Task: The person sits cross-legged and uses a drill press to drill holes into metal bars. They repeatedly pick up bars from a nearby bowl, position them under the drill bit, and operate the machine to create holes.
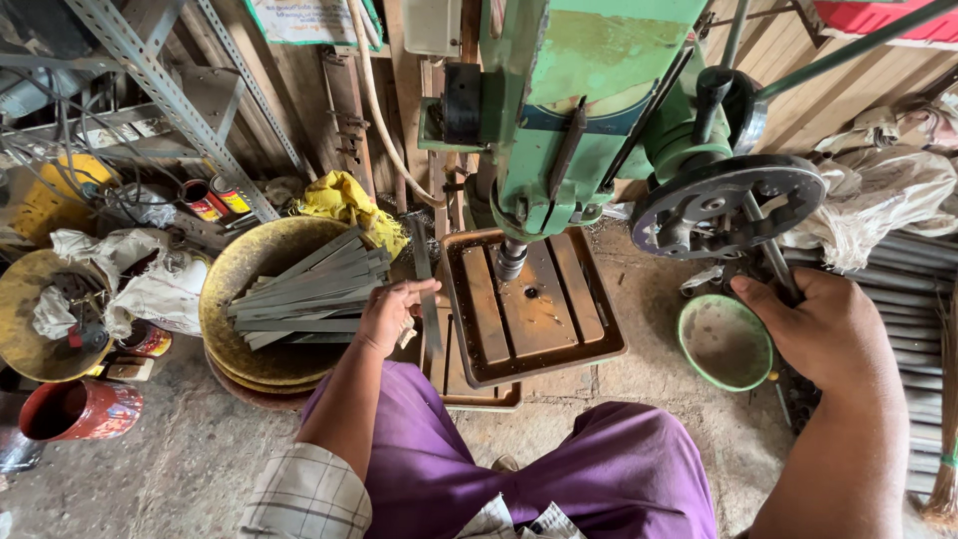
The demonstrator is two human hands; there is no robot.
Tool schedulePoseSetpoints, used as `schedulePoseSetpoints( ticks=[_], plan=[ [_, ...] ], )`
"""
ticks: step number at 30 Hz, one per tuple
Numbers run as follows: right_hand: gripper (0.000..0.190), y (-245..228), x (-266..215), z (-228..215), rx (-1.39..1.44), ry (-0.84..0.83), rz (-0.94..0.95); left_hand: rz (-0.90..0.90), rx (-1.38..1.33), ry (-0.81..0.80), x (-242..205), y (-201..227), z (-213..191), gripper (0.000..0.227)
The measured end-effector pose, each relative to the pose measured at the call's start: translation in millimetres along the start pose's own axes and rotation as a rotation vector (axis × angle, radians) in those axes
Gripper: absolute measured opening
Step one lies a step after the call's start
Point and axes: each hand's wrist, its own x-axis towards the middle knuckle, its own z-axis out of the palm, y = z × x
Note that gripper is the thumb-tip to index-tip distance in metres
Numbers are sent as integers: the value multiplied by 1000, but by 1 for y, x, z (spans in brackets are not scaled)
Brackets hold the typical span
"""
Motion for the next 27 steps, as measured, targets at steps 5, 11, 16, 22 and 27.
schedulePoseSetpoints(
  ticks=[5, 11, 16, 22, 27],
  plan=[
    [47, 5, 2, 2, -17, -11, 18, -80, 898, 437, 6, -7, 8, 19],
    [48, 4, 2, 2, -25, -20, 42, 177, 1277, 337, -1, 22, 18, 34],
    [47, -1, 0, 0, -32, -21, 57, -558, 1501, 49, -11, 69, 47, 55],
    [47, -2, -1, 1, -36, -3, 61, -592, 1552, -190, -11, 43, 33, 44],
    [48, 12, 5, 13, -68, -11, 66, -351, 1644, -211, 3, 18, 35, 45]
  ],
)
